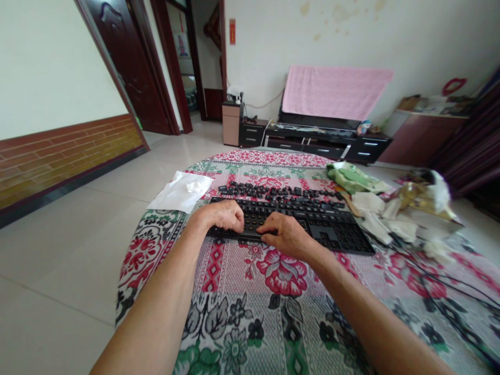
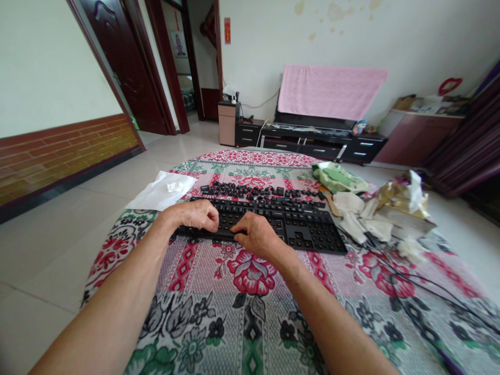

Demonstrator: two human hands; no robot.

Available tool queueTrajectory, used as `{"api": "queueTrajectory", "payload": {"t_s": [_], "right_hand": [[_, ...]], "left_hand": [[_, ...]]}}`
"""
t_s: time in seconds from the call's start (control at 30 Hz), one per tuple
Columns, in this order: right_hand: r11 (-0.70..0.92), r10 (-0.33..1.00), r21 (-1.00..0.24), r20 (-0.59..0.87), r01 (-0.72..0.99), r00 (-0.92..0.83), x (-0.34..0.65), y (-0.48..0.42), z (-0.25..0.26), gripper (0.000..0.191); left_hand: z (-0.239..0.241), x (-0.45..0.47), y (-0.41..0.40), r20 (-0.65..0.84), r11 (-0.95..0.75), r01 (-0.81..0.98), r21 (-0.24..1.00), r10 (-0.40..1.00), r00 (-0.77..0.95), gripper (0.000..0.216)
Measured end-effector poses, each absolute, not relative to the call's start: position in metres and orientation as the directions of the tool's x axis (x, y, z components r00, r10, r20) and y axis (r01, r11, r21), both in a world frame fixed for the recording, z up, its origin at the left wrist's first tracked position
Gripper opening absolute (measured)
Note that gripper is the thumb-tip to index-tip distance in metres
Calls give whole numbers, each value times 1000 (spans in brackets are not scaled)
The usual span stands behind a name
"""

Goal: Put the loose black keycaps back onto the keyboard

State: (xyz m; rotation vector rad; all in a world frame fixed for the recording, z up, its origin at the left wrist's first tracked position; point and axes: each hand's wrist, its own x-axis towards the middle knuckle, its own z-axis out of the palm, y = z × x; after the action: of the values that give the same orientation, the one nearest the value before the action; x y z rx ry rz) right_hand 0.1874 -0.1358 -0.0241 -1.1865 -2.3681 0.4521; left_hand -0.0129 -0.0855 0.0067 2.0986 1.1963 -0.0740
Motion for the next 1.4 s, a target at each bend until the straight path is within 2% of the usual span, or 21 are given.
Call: {"api": "queueTrajectory", "payload": {"t_s": [0.17, 0.33, 0.47, 0.53, 0.67, 0.73, 0.83, 0.93, 1.07, 1.2, 1.4], "right_hand": [[563, 814, -507, 201, 653, -545, 189, -133, -25, 20], [583, 796, -503, 196, 638, -573, 191, -130, -26, 23], [585, 797, -494, 206, 643, -568, 191, -130, -25, 23], [584, 799, -499, 215, 640, -562, 191, -131, -25, 24], [589, 797, -506, 232, 630, -558, 191, -134, -25, 25], [600, 791, -496, 249, 628, -559, 190, -135, -26, 25], [611, 788, -469, 274, 638, -552, 191, -135, -25, 24], [580, 813, -411, 354, 704, -463, 203, -129, -22, 23], [432, 841, -289, 471, 855, -266, 233, -113, -23, 23], [340, 883, -216, 408, 915, -232, 255, -105, -31, 23], [282, 913, -193, 356, 940, -201, 259, -107, -27, 23]], "left_hand": [[10, -8, -87, -391, -359, 824, 438, 750, 534, 20], [8, -9, -86, -396, -358, 810, 465, 734, 552, 22], [4, -15, -83, -374, -334, 775, 537, 728, 574, 21], [1, -15, -80, -278, -362, 756, 545, 772, 571, 20], [-7, -3, -74, 109, -435, 759, 485, 891, 441, 21], [-11, 7, -72, 313, -482, 782, 394, 871, 379, 22], [-17, 20, -71, 426, -557, 784, 275, 801, 420, 24], [-21, 26, -72, 386, -575, 788, 219, 793, 471, 25], [-23, 30, -76, 297, -568, 805, 170, 809, 508, 28], [-24, 34, -79, 266, -568, 809, 151, 812, 520, 28], [-24, 37, -80, 233, -563, 806, 185, 822, 520, 29]]}}
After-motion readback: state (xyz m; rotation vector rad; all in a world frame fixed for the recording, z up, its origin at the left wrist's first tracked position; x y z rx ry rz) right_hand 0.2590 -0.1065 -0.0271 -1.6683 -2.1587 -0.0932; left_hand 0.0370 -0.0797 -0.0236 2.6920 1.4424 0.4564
